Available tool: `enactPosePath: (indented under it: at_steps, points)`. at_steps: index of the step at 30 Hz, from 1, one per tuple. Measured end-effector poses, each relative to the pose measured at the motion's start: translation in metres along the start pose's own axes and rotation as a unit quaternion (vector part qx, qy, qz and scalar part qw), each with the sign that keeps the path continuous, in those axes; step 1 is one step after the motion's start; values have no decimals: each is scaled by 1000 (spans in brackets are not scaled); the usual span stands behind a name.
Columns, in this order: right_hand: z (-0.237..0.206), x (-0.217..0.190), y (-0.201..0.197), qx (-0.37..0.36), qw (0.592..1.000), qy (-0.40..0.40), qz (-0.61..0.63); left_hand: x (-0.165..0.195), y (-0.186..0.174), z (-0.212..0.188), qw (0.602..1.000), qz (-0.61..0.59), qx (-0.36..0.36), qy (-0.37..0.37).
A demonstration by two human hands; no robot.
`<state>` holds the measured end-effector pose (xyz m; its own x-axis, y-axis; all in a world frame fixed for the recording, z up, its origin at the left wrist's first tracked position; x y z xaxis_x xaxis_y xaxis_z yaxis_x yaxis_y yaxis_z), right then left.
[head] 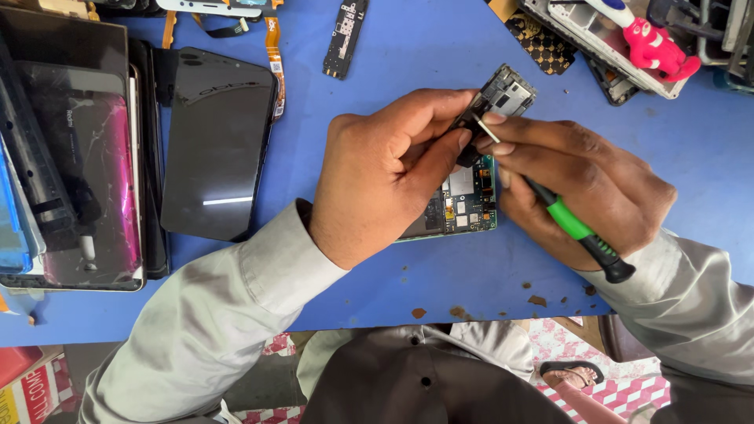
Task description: The person uses a screwdriver to unscrew and pry components from a disassembled smartphone at a repair bench, working on the phone's mid-frame and internal board, then sets the frame down and continues unscrewing small screws on the work surface.
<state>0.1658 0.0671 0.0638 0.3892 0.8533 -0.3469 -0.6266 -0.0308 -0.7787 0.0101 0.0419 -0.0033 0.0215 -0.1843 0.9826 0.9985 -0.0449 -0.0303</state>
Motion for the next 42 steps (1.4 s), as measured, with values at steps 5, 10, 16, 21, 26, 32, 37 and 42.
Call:
enactPosePath:
  at_steps: [5,10,16,21,26,32,37,42]
  points:
    - [-2,-2,-1,-15,999,-23,28,3,-2,0,1000,26,4,6]
    - [-3,2,-3,-17,999,-34,3,14,-5,7,996,80,-10,39]
    - [-4,2,-5,-27,999,-37,-20,19,-6,10,993,112,-35,-7]
    - [-1,4,-4,-37,998,-39,-11,27,-9,9,997,63,-23,47]
    - [3,7,-6,-22,997,-68,-17,28,-10,8,992,83,-37,86]
    - [-2,7,-4,-44,997,-65,1,23,-12,8,991,99,-55,72]
    - [-3,7,-5,-42,997,-59,-4,22,-12,6,996,66,-52,42]
    - [-1,7,-4,-33,996,-78,14,20,-10,3,997,40,-46,54]
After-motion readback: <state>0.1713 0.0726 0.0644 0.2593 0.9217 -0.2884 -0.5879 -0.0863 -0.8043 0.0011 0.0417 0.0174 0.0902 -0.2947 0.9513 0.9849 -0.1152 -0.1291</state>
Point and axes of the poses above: each hand's wrist, its own z-axis towards the middle knuckle, its own y-axis out of the palm, x = y × z, the point moved 5 cm from there along z, towards the middle knuckle, and after that the axes turned 2 degrees about -z, right-handed, at the moved point
